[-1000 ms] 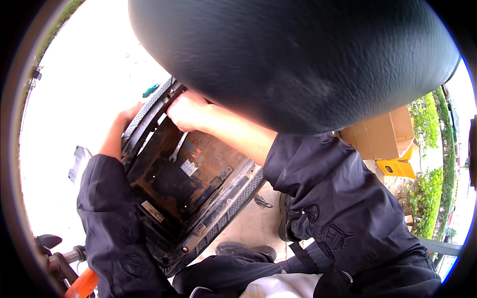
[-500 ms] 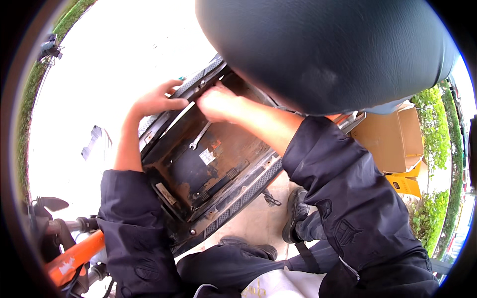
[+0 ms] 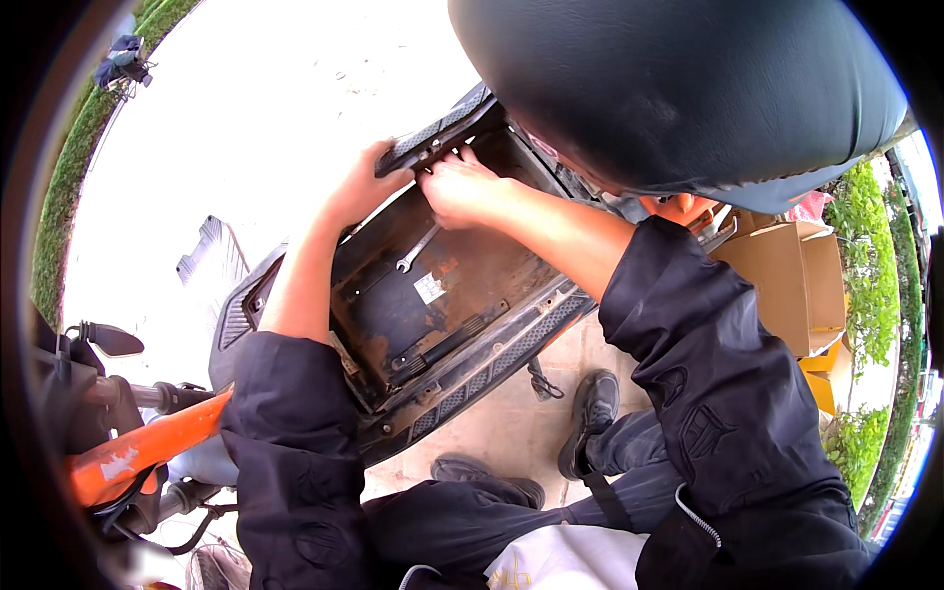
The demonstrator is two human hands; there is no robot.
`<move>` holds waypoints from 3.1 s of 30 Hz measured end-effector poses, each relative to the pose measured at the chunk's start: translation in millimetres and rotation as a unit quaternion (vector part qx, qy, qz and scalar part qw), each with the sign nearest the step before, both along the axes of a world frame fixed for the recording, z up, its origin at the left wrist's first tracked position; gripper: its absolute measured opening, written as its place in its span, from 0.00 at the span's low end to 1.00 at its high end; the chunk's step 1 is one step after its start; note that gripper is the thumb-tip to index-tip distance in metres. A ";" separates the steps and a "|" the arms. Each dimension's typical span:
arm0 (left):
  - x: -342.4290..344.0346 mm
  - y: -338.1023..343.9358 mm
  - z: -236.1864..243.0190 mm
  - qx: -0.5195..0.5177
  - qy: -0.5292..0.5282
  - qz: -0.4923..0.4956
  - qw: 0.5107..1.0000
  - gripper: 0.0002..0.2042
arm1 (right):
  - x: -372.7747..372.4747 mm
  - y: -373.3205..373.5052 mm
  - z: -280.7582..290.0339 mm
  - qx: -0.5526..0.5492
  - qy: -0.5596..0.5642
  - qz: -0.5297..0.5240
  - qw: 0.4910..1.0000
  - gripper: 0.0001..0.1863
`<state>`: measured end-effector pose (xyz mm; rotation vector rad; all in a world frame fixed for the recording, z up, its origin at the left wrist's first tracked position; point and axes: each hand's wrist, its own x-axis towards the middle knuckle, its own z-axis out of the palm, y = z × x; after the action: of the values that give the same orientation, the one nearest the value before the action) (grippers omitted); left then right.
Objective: The person uses a cordless angle grinder to cut a metal part inside the open storage compartment of a scooter. After cutting, they remove the cut piece and use a wrench to loosen and remove a bolt from the scooter's frame.
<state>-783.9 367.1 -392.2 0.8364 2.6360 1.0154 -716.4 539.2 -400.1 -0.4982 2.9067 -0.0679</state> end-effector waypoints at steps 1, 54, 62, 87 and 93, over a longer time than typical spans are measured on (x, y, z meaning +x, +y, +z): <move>0.5 7.2 0.4 0.021 0.001 0.004 1.000 0.32 | 0.7 1.9 -1.5 0.001 -0.008 -0.004 1.000 0.29; 102.6 20.8 -15.6 0.529 -0.471 0.312 0.633 0.16 | 33.0 14.0 20.0 -0.759 -0.182 -0.435 0.449 0.07; 100.4 15.3 -17.9 0.510 -0.443 0.318 0.666 0.10 | 40.2 21.4 18.0 -0.668 -0.087 -0.418 0.609 0.08; 77.8 8.2 -116.0 -0.224 -0.082 0.123 0.963 0.15 | 43.4 35.8 39.1 -0.365 0.083 -0.210 0.903 0.17; 79.9 18.8 -78.6 -0.244 -0.148 0.026 0.958 0.19 | 49.8 45.2 30.0 -0.380 0.035 -0.253 0.889 0.15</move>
<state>-704.0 385.9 -470.8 0.4627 2.4868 0.4175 -666.6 584.4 -370.1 0.1945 2.8915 -1.3087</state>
